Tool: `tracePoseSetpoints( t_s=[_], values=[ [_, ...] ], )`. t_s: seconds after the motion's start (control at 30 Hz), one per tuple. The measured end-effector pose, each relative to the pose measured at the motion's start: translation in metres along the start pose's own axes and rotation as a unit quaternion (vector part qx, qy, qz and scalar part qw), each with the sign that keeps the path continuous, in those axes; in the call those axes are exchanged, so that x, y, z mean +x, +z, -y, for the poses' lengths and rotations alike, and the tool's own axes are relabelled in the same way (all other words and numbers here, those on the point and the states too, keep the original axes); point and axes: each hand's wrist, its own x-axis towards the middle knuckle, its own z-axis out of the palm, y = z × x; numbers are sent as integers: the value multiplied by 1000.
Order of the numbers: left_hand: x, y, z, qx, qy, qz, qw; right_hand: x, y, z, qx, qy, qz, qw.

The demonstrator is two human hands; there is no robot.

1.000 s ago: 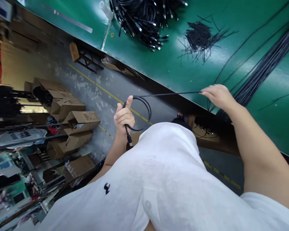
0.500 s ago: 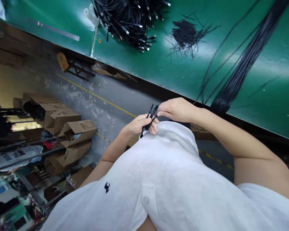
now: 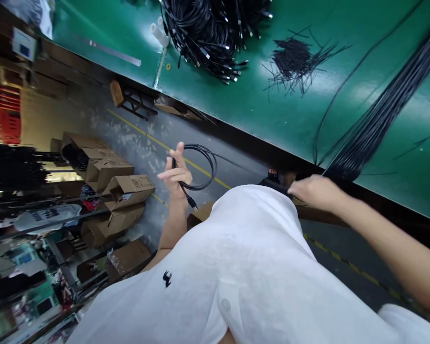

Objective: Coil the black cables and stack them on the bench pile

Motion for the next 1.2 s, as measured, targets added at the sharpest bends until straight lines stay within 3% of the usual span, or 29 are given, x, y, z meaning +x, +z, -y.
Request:
tracePoseSetpoints(
  t_s=[0.07, 0.17, 0.2, 0.27, 0.33, 0.4, 0.47, 0.53, 0.67, 0.77, 0.9, 1.07, 1.2],
  values=[
    [-2, -4, -21, 10, 95, -6, 995, -13, 15, 16, 64, -22, 54, 996],
    [-10, -13, -60, 15, 201, -27, 979, -19, 12, 19, 73, 69, -22, 995],
    [-12, -16, -69, 20, 207, -33, 978, -17, 6, 20, 59, 81, -44, 994],
    [-12, -18, -73, 53, 162, -40, 985, -11, -11, 36, 54, 12, -22, 998],
    [-7, -14, -57, 112, 71, -30, 991, -3, -32, 69, 95, -124, 46, 987],
    [1, -4, -26, 172, -12, 10, 985, 8, -56, 106, 151, -229, 98, 957],
    [5, 10, 8, 206, -61, 76, 974, 22, -80, 132, 197, -265, 105, 938],
    [2, 24, 36, 221, -107, 148, 958, 38, -101, 141, 230, -246, 49, 940],
    [-10, 41, 57, 228, -205, 262, 915, 60, -123, 124, 251, -155, -112, 949],
    [-16, 43, 55, 191, -197, 280, 920, 66, -119, 109, 254, -117, -116, 953],
    [-18, 44, 48, 141, -202, 229, 942, 69, -103, 93, 250, -91, -100, 959],
    [-21, 36, 41, 96, -199, 115, 968, 72, -83, 58, 229, -51, -140, 962],
    [-22, 32, 38, 67, -187, 84, 976, 72, -71, 36, 211, -28, -143, 967]
  ],
)
